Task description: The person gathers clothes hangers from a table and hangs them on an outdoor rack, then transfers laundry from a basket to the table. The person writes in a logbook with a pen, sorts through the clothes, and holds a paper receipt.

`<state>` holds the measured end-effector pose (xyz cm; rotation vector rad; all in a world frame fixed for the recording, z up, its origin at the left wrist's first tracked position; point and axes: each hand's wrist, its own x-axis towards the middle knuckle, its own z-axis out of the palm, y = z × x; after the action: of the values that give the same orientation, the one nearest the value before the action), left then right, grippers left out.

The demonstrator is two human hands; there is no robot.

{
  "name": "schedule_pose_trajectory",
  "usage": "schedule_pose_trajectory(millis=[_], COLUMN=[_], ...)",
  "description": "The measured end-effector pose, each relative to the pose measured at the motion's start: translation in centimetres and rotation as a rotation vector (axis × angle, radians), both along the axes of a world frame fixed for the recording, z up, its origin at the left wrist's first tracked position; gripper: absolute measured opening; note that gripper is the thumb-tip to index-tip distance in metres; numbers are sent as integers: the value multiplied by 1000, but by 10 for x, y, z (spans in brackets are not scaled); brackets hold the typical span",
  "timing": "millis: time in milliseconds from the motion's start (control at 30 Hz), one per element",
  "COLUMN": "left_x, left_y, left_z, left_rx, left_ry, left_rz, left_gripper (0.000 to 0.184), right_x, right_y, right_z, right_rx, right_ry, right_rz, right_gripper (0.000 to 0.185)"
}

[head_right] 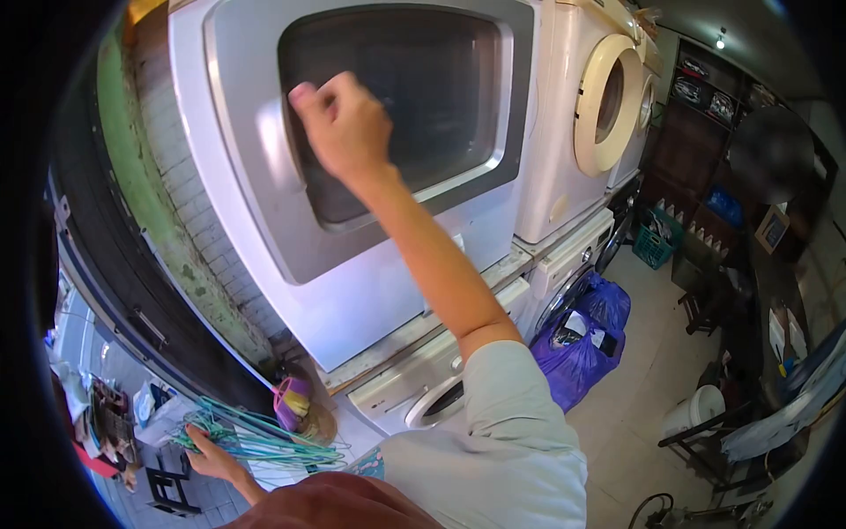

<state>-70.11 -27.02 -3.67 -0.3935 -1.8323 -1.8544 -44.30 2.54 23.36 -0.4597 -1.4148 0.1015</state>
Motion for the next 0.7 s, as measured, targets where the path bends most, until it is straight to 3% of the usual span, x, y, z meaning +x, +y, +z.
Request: schedule_pose_trajectory(millis=[167, 200, 233, 267, 367, 500, 567, 600, 700], left_x=[26, 35, 45, 56, 78, 101, 121, 126, 144], left_y=[-5, -5, -5, -3, 6, 3, -1, -2, -5], left_z=[5, 8, 11, 15, 9, 3, 8, 7, 4], left_rx=[-58, -51, -54, -54, 12, -63, -482, -497, -563], left_ry=[-15, -17, -35, -55, -69, -129, -405, -338, -453], left_rz=[96, 101, 138, 173, 275, 335, 527, 537, 613], left_gripper=[37, 37, 38, 38, 42, 43, 72, 62, 65], right_x=[111, 128, 150, 170, 214, 239, 250, 258, 269], right_y=[93, 92, 96, 124, 167, 184, 205, 222, 250], right_z=[72, 84, 101, 113, 148, 182, 199, 208, 220], right_rx=[264, 268, 121, 324, 271, 35, 13, 20, 206], right_ry=[135, 163, 93, 92, 37, 42, 10, 4, -116], right_rz=[-482, -670, -561, -673, -850, -726, -705, -696, -753], right_gripper=[14, 19, 30, 30, 31, 31, 34, 34, 37])
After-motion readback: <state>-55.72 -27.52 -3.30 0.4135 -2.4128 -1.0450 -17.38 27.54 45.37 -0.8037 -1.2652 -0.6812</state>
